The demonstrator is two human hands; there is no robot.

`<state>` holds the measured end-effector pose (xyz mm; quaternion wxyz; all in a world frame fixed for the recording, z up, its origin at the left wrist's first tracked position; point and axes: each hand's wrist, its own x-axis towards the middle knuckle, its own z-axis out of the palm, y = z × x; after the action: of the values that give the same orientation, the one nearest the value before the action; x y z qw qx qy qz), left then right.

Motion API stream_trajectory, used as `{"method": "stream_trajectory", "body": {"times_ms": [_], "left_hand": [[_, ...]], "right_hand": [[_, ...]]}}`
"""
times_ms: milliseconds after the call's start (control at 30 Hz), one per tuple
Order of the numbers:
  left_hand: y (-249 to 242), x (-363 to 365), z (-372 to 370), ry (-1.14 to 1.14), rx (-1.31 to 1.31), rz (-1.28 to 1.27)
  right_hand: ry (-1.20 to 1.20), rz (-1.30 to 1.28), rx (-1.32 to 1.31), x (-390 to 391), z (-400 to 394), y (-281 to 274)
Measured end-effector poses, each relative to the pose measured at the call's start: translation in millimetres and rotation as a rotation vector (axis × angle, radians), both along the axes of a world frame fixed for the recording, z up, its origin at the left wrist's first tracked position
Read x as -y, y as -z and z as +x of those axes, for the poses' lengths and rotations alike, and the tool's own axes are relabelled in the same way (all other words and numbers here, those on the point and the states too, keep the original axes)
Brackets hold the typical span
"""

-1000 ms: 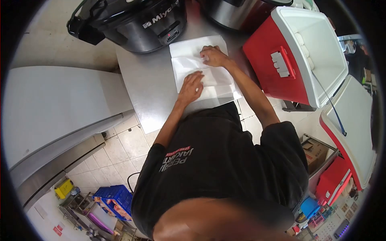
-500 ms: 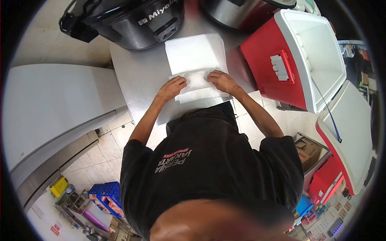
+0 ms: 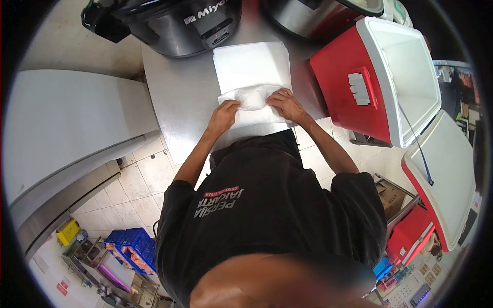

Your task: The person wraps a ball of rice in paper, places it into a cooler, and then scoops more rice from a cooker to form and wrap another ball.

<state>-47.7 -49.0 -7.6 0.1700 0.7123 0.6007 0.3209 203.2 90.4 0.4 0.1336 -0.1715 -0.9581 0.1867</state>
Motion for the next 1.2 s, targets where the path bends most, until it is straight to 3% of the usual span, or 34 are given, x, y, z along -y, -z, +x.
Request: {"method": "stream_trajectory", "body": {"times_ms": [67,133,167,200,267,300,367,467,500,600,667,733,767,867,900,967,1033,1100,1133,1167,1200], "left_hand": [[-2,-8,-2,-0.035,0.028,-0.053],[-8,-23,-8,-0.101,0.125,-0.253],[-13,-35,-10,-0.126,0.103,-0.366],[-19,-48,-11,-0.125,0.096,-0.363],[-28,-70,-8,-0.315,-0.112,-0.212],[-28,-84,-11,-0.31,-0.115,-0.209],[-26,-104,-14,0.053,-0.427,-0.427],[-16,-104,-21,0.133,-0.4,-0.477],[-8,-98,-23,0.041,-0.218,-0.543],[-32,-72,-12,-0.142,-0.013,-0.508],[-19,-50,-3,-0.171,0.073,-0.425],[-6,-30,8,-0.211,0.042,-0.036],[-3,-23,11,-0.139,-0.003,0.069],[-4,-10,18,-0.146,0.108,0.146],[-5,-13,22,-0.141,0.109,0.142],[-13,-26,26,-0.453,0.353,-0.157],[5,-24,26,-0.369,0.09,-0.048],[26,-19,33,-0.374,0.13,0.034],[33,-19,36,-0.38,0.356,0.053],[8,-22,43,-0.386,0.657,-0.051],[7,-23,53,-0.46,0.754,0.031]], "right_hand": [[-0.065,0.028,0.06,-9,-5,-1],[0.234,-0.379,0.28,-13,-21,-10],[0.287,-0.571,0.254,-18,-34,-29],[0.288,-0.569,0.247,-24,-42,-28],[0.195,-0.06,-0.017,-40,-57,-24],[0.201,-0.058,-0.02,-52,-66,-25],[-0.112,-0.094,0.304,-68,-77,-35],[-0.09,-0.211,0.401,-69,-79,-31],[-0.086,-0.248,0.384,-66,-75,-26],[0.099,-0.257,0.283,-34,-59,-24],[0.141,-0.174,0.221,-5,-44,-11],[0.177,0.065,0.004,18,-31,9],[0.181,0.064,0.007,28,-27,7],[0.251,0.089,-0.126,47,-24,0],[0.28,0.122,-0.085,51,-25,-2],[0.328,0.15,-0.039,54,-26,2],[0.375,0.111,-0.054,64,-32,15],[0.475,-0.084,-0.16,60,-32,28],[0.505,0.028,-0.329,62,-35,41],[0.489,-0.008,-0.254,58,-33,29],[0.477,0.013,-0.176,56,-37,41]]}}
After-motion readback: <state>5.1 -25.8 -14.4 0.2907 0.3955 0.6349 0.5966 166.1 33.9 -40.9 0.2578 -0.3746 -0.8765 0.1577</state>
